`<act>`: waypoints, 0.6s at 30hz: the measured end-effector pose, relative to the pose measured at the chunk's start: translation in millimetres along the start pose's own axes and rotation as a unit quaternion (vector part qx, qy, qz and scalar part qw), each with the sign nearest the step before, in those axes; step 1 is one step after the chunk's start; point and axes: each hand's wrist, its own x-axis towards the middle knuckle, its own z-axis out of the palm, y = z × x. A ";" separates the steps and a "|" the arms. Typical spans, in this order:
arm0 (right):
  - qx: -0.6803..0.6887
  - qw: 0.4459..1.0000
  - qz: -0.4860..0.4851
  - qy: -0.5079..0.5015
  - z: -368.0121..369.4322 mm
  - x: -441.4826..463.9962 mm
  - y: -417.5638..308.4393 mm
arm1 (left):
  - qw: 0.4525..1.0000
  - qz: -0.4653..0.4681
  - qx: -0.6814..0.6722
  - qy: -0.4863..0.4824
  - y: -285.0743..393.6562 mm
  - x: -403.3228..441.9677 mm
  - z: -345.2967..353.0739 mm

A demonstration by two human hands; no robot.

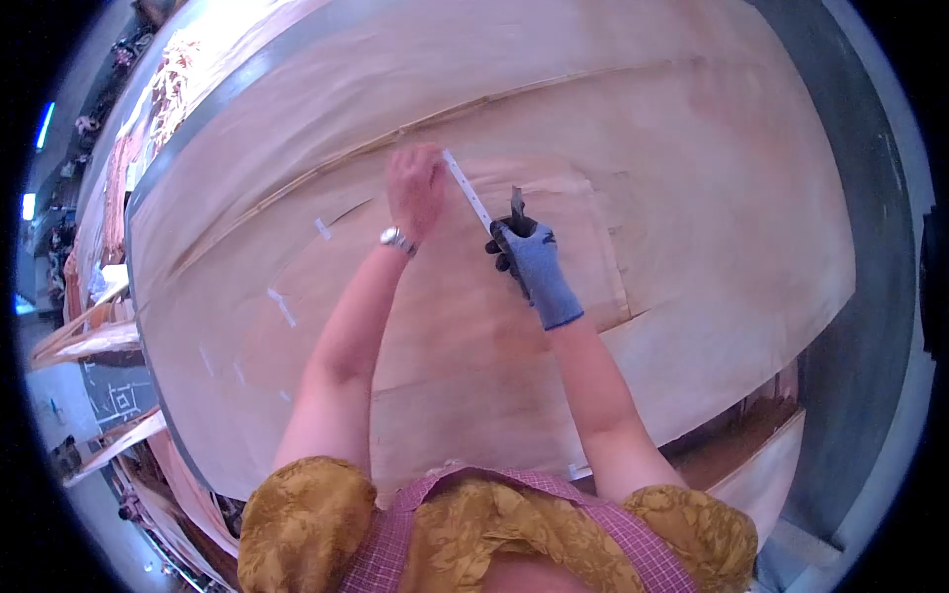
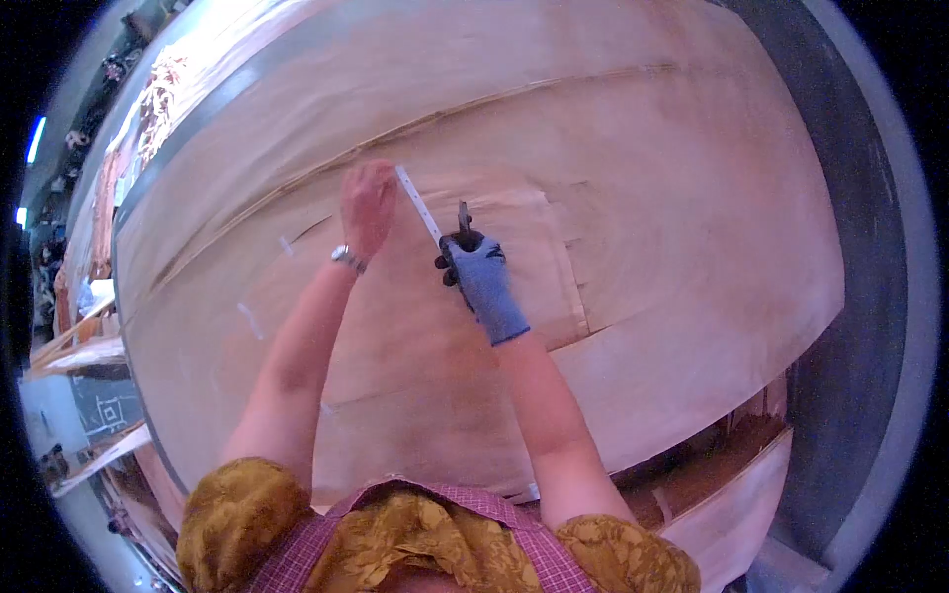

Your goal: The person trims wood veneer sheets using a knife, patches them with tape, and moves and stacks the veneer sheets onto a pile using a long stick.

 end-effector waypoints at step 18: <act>-0.052 0.982 -0.020 0.182 -103.7 13.3 -48.0 | 0.966 0.227 -0.006 -0.127 105.0 -3.7 42.4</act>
